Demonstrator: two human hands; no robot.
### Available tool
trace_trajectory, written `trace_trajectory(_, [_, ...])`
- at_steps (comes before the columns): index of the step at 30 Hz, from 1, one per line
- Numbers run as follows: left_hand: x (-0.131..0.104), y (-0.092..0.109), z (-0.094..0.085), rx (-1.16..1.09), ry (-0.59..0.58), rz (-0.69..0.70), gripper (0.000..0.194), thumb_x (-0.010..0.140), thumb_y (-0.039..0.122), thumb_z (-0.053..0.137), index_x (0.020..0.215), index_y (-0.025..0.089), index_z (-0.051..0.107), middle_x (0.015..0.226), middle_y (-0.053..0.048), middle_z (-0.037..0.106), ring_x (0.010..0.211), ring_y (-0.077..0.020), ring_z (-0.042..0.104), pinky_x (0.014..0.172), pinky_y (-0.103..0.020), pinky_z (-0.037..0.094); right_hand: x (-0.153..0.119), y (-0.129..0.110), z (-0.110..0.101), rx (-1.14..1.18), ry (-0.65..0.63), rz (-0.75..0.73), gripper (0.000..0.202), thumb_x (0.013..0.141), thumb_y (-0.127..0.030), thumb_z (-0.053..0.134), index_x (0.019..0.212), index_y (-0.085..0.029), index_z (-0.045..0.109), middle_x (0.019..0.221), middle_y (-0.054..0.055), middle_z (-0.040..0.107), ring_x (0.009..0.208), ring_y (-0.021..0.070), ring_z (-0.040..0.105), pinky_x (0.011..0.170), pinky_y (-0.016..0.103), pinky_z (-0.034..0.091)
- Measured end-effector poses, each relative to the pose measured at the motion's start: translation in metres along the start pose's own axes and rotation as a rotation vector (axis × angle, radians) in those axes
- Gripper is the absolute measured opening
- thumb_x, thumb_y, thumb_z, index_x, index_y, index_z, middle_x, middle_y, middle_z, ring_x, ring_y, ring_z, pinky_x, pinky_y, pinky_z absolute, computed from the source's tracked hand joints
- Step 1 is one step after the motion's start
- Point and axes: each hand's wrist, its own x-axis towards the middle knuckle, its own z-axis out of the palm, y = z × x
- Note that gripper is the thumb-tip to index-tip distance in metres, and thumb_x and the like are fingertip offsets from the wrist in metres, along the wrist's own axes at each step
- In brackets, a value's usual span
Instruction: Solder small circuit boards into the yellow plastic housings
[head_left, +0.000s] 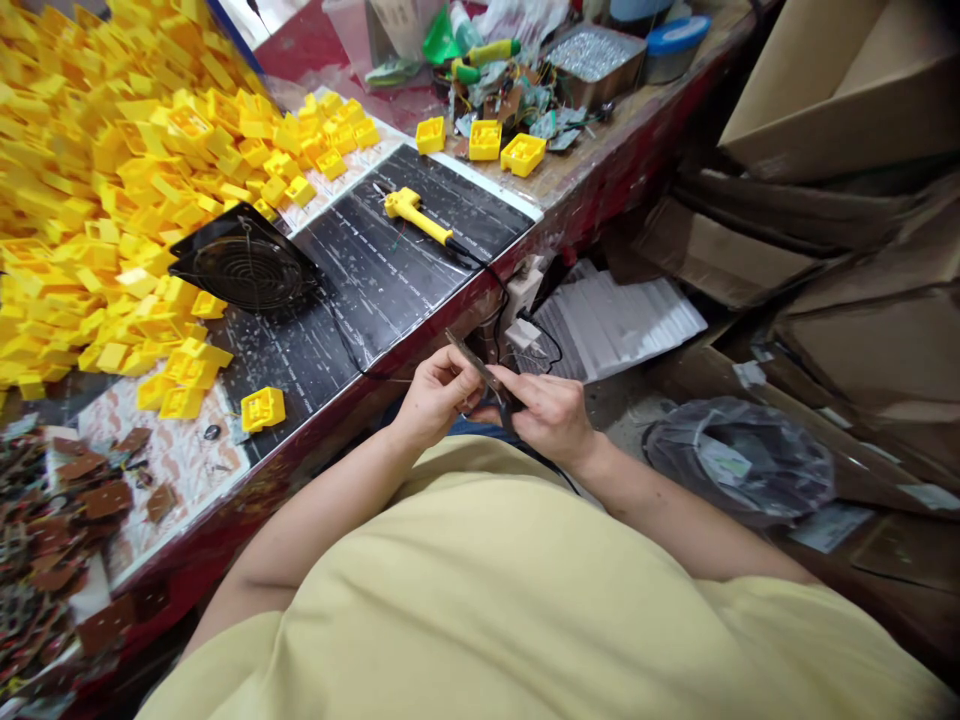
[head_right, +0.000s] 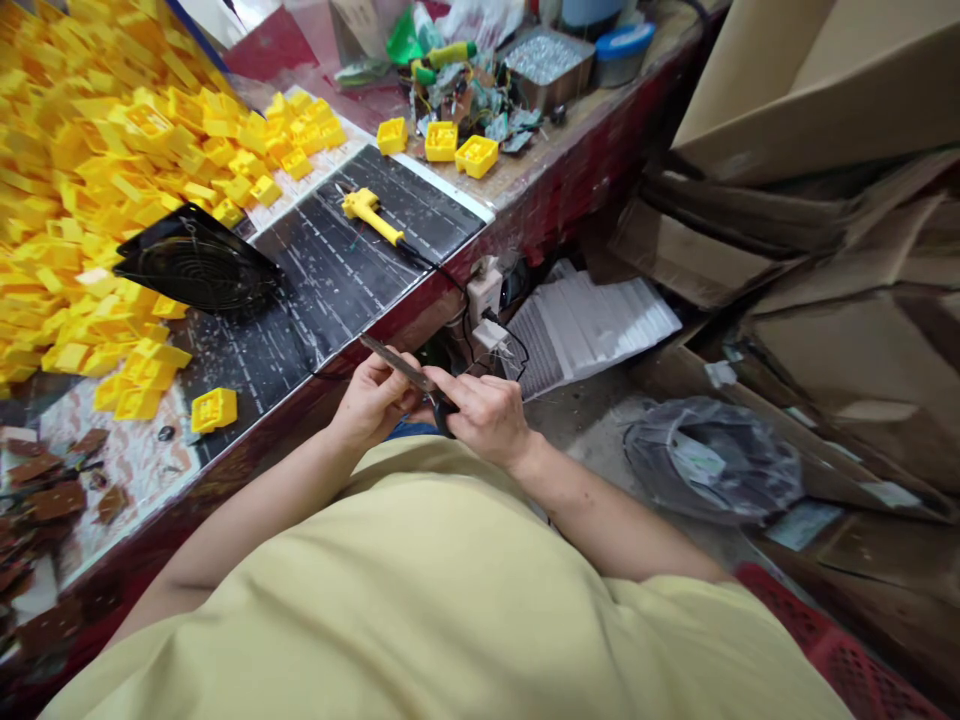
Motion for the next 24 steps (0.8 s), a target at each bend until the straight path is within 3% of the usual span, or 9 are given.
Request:
trace_trajectory(4, [0.001,0.003,-0.001,0.113,0.011,0.021,0.044,0.068,0.047,0.081,0.068,0.015,0.052,0.055,0.004,0.055,0.044,-0.0033,0.044,0.043,-0.016,0.032,0.003,0.007,-0.005,0.098,-0.039,0.029,0.047,0.085,-0.043,0.068,0.124,-0.019,0.061,0.099,0.005,0.071,0.080,0.0156,0.068,0.074,0.023,0.053])
trace_trajectory(9, [-0.001,0.014,-0.008,0.499,0.020,0.135,0.041,0.072,0.052,0.075,0.072,0.014,0.060,0.062,0.000,0.061,0.050,-0.0071,0.052,0.048,-0.020,0.041,0.006,0.023,-0.029,0.076,-0.094,0.029,0.064,0.082,-0.060,0.066,0.130,-0.018,0.056,0.094,0.006,0.070,0.080,0.0170,0.066,0.074,0.027,0.054])
trace_trajectory(14, [-0.004,0.027,-0.019,1.028,0.075,0.480,0.031,0.077,0.043,0.072,0.083,0.015,0.060,0.074,-0.001,0.065,0.059,-0.0080,0.055,0.056,-0.020,0.044,0.005,0.031,-0.060,-0.070,-0.201,-0.088,0.059,0.085,-0.068,0.054,0.122,-0.022,0.063,0.077,0.002,0.067,0.066,0.0135,0.062,0.061,0.025,0.044])
trace_trajectory(18, [-0.005,0.034,-0.025,1.310,0.090,0.770,0.040,0.077,0.041,0.073,0.102,0.015,0.056,0.090,-0.005,0.065,0.074,-0.0120,0.061,0.067,-0.023,0.050,0.007,0.031,-0.079,-0.225,-0.277,-0.189,0.047,0.089,-0.060,0.056,0.119,-0.025,0.066,0.073,0.001,0.067,0.059,0.0143,0.057,0.054,0.029,0.034])
trace_trajectory(24, [-0.006,0.037,-0.028,1.392,0.028,0.896,0.042,0.082,0.035,0.067,0.114,0.016,0.049,0.112,-0.012,0.063,0.100,-0.0186,0.064,0.075,-0.027,0.053,0.013,0.035,-0.087,-0.431,-0.340,-0.378,0.033,0.091,-0.025,0.050,0.122,-0.024,0.061,0.076,-0.001,0.067,0.059,0.0147,0.054,0.056,0.030,0.032])
